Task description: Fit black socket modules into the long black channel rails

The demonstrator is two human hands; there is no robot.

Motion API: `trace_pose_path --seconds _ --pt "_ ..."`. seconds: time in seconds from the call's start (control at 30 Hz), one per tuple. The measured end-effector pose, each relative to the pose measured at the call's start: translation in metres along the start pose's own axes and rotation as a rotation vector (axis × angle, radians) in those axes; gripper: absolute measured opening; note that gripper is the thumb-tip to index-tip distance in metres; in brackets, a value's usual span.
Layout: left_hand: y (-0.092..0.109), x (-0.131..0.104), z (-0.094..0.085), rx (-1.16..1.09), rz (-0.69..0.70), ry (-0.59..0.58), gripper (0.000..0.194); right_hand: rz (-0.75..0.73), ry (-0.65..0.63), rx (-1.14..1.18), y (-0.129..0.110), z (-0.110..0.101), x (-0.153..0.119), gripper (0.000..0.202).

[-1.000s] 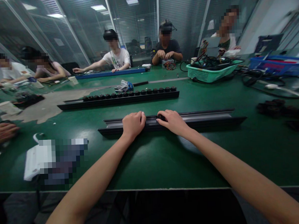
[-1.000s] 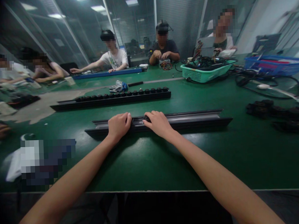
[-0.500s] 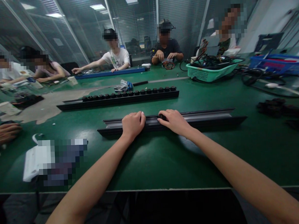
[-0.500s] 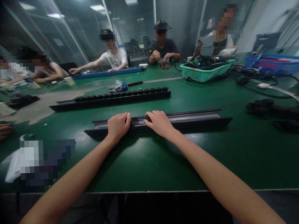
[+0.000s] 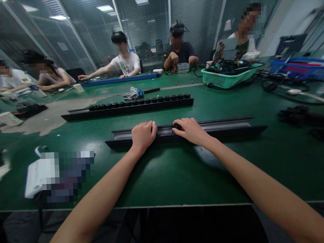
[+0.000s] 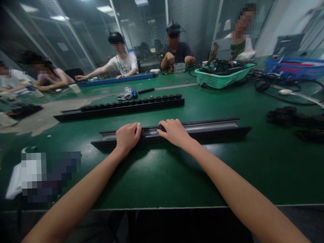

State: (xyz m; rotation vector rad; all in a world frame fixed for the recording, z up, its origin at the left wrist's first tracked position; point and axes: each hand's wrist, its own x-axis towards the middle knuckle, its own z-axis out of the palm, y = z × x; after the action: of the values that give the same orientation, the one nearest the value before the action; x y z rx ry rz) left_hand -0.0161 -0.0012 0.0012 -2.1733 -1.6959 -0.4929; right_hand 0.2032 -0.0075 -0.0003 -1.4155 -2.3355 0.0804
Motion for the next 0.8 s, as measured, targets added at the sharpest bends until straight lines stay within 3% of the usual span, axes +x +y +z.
trace_pose_path --seconds 0.8 --pt "0.0008 0.0011 -0.0006 0.001 -0.01 -0.023 0.046 -0.014 -0.001 0.015 0.0086 -0.0054 -0.0025 0.032"
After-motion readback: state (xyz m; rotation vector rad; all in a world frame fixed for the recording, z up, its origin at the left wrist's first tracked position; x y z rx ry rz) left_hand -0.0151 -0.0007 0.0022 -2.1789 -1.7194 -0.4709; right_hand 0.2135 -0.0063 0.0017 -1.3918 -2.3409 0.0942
